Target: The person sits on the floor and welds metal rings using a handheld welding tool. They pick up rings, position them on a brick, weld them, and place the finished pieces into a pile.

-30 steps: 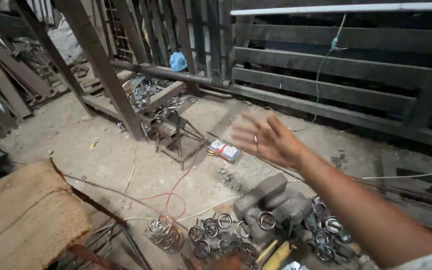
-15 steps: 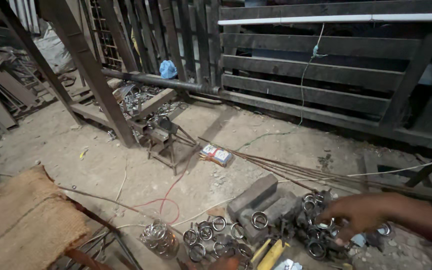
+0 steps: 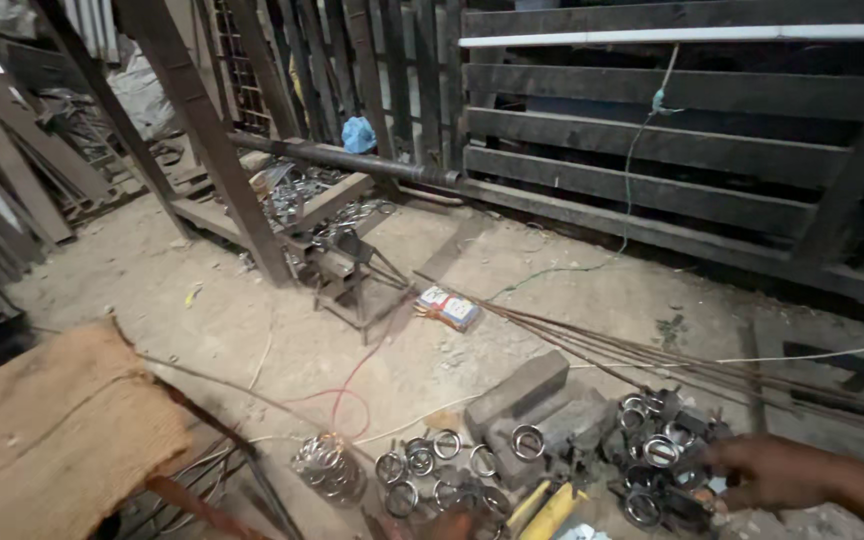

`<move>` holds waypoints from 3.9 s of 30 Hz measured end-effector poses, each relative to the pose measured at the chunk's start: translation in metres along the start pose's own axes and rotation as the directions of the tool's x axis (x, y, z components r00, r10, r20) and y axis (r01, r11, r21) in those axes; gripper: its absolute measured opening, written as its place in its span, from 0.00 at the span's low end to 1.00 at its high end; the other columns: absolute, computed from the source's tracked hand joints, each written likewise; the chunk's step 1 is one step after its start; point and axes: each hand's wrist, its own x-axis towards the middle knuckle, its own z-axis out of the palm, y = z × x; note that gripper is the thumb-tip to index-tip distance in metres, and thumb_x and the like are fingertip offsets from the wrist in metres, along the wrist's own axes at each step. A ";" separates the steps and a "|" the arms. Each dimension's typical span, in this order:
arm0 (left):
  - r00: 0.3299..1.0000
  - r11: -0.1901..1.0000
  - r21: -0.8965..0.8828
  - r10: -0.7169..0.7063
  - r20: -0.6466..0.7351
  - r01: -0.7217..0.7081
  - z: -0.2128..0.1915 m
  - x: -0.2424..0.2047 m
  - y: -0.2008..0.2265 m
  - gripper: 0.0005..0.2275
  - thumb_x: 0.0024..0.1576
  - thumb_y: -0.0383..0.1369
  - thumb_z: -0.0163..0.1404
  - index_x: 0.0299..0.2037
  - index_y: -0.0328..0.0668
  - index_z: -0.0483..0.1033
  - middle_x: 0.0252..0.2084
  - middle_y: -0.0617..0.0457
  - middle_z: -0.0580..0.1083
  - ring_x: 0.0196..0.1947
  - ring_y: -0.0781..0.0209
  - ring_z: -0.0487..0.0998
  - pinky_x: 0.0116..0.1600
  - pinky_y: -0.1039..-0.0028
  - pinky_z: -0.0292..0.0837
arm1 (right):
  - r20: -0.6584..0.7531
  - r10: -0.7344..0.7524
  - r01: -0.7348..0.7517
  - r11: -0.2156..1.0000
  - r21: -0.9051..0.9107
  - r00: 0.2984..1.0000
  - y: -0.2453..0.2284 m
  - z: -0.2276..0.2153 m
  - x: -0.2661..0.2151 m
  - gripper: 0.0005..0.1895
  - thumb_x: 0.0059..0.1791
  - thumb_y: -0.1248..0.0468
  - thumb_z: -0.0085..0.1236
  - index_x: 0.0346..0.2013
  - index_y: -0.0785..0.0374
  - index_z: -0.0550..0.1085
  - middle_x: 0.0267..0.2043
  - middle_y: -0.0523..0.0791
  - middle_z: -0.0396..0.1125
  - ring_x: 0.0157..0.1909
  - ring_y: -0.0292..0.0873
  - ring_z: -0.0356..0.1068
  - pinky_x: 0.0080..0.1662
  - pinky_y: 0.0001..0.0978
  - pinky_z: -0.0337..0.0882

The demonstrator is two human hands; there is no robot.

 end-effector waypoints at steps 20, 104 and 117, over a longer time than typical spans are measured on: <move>0.552 0.548 -0.809 -0.616 -0.562 -0.212 -0.464 0.150 -0.073 0.36 0.66 0.62 0.45 0.63 0.30 0.64 0.43 0.47 0.61 0.40 0.47 0.58 0.46 0.54 0.52 | 0.000 -0.116 0.115 0.987 0.110 0.993 0.045 -0.011 0.063 0.37 0.50 0.47 0.64 0.74 0.40 0.64 0.62 0.41 0.62 0.60 0.38 0.66 0.63 0.35 0.76; 0.974 0.942 0.246 -0.222 -0.054 0.229 -0.241 -0.061 0.159 0.55 0.47 0.44 0.66 0.77 0.51 0.33 0.75 0.32 0.52 0.64 0.31 0.66 0.62 0.53 0.66 | 0.158 -0.064 0.067 0.998 -0.010 0.985 -0.085 0.014 0.037 0.29 0.52 0.47 0.55 0.69 0.35 0.66 0.71 0.38 0.58 0.74 0.38 0.56 0.72 0.38 0.58; 0.908 0.938 0.251 -0.307 0.285 0.238 -0.219 -0.078 0.096 0.31 0.54 0.50 0.57 0.63 0.39 0.68 0.51 0.35 0.77 0.54 0.37 0.77 0.58 0.56 0.72 | 0.162 -0.050 0.054 0.998 -0.024 0.986 -0.087 0.018 0.034 0.28 0.53 0.47 0.53 0.70 0.34 0.67 0.72 0.38 0.56 0.75 0.38 0.53 0.74 0.39 0.55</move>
